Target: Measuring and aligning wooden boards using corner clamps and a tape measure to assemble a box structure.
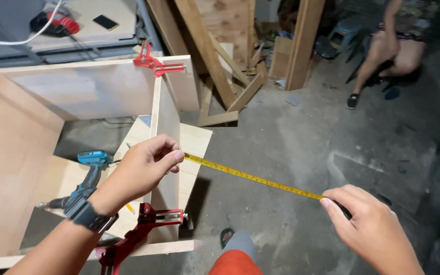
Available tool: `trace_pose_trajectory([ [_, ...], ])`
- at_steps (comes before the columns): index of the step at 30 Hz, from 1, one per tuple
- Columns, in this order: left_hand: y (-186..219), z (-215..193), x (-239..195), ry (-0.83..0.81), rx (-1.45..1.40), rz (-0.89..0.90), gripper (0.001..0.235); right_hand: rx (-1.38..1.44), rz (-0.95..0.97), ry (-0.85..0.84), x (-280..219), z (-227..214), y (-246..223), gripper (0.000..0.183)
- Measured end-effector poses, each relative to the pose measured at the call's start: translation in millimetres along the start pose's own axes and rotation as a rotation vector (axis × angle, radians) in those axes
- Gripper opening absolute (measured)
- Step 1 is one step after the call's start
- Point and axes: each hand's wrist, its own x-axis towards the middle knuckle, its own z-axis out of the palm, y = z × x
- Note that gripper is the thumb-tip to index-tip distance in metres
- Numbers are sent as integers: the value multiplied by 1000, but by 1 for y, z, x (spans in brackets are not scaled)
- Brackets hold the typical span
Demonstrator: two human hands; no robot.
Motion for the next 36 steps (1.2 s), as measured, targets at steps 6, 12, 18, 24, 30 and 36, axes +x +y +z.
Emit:
trace_pose_trajectory([
  [6,-7,4,58,79,-136,-74,17,-79,39,-56,79,6,-4,14],
  [12,1,2,118,105,-93,-90,19,-78,-26,-132,157,4,8,18],
  [18,4,2,156,169,-38,-91,16,-63,-213,-185,225,22,13,39],
  [24,-4,-19,178,282,13,-221,18,-176,-139,-588,285,28,-37,22],
  [30,-26,-33,226,384,-15,-272,20,-273,-230,-703,361,31,-71,32],
  [36,-34,-32,284,455,-74,-263,17,-319,-344,-760,446,48,-80,24],
])
